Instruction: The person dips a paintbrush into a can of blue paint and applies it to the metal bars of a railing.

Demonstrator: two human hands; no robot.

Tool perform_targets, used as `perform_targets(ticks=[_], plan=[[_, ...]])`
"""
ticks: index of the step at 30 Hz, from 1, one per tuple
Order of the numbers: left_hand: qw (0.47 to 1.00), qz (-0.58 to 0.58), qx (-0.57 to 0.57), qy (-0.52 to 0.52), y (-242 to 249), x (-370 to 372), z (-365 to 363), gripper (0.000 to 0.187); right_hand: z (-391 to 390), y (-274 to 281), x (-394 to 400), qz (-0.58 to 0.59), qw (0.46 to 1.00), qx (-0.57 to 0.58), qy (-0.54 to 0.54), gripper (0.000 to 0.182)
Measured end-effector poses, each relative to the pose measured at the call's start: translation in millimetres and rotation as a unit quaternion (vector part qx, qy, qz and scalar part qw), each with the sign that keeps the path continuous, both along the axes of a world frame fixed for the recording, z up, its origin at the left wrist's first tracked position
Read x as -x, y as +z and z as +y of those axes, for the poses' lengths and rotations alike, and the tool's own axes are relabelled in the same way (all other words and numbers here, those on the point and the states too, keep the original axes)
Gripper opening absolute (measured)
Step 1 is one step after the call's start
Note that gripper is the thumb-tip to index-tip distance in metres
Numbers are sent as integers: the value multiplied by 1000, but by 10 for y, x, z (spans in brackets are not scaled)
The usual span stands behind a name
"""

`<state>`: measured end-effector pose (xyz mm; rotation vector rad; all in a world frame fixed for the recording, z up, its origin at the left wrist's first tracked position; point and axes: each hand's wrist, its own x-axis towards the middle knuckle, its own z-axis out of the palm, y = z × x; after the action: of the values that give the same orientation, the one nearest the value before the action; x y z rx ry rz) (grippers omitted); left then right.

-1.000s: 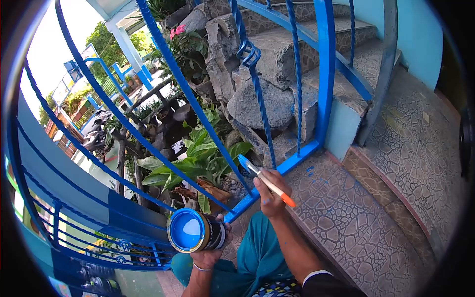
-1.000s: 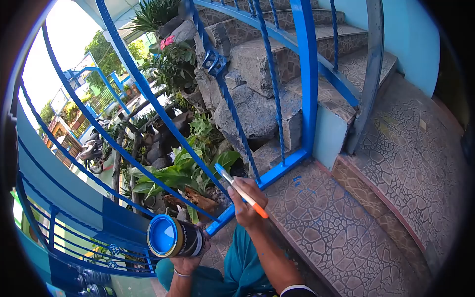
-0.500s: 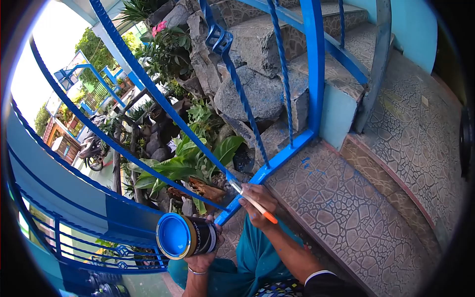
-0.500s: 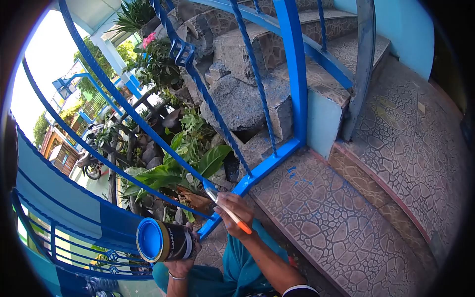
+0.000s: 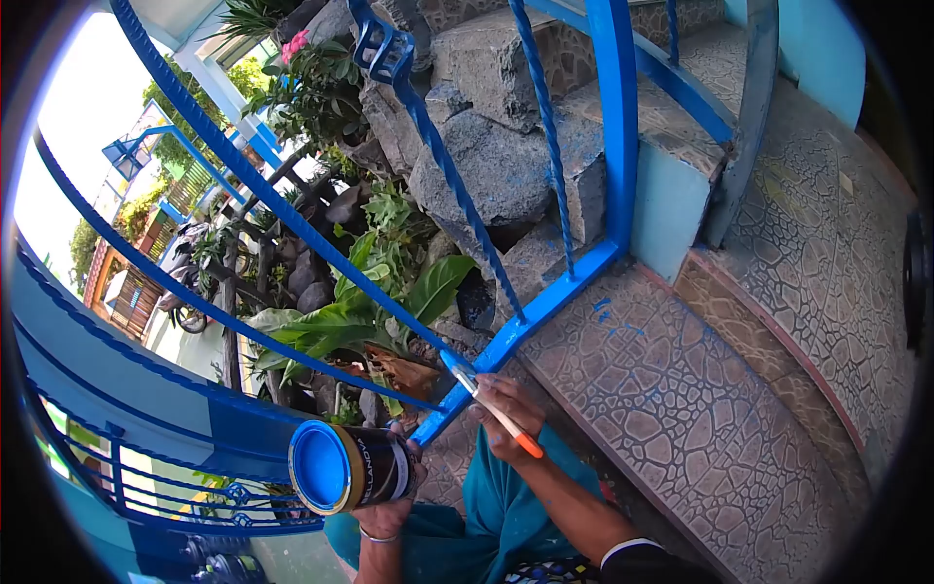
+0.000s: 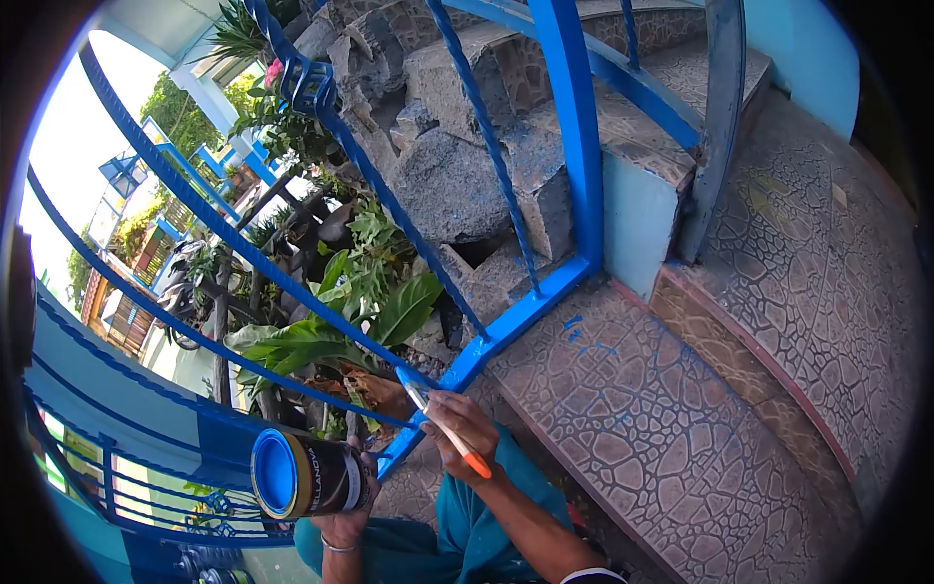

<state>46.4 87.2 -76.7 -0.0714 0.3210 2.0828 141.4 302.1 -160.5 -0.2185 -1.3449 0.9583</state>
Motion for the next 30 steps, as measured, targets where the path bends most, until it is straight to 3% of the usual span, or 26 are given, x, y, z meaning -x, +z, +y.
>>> perform_targets(ticks=[2, 6, 13, 17, 23, 27, 30], plan=[[1000, -13, -4, 5, 12, -20, 13, 65, 23, -34, 8, -6, 999, 41, -18, 36], [999, -47, 13, 16, -23, 35, -13, 63, 22, -2, 138, -19, 1000, -18, -13, 37], [1000, -17, -12, -1, 25, -25, 17, 61, -51, -211, -26, -5, 994, 113, -8, 34], [1000, -11, -9, 9, -1, 2, 22, 62, -114, -192, 8, -32, 999, 8, 5, 35], [1000, -6, -11, 15, 10, -25, 4, 63, -31, -304, -92, -51, 988, 145, 13, 31], [1000, 14, 1, 21, 5, 5, 11, 64, -25, -373, -55, -65, 994, 88, 30, 32], [999, 3, 2, 32, 24, -19, 1, 65, -21, -432, -157, -61, 988, 138, 41, 32]])
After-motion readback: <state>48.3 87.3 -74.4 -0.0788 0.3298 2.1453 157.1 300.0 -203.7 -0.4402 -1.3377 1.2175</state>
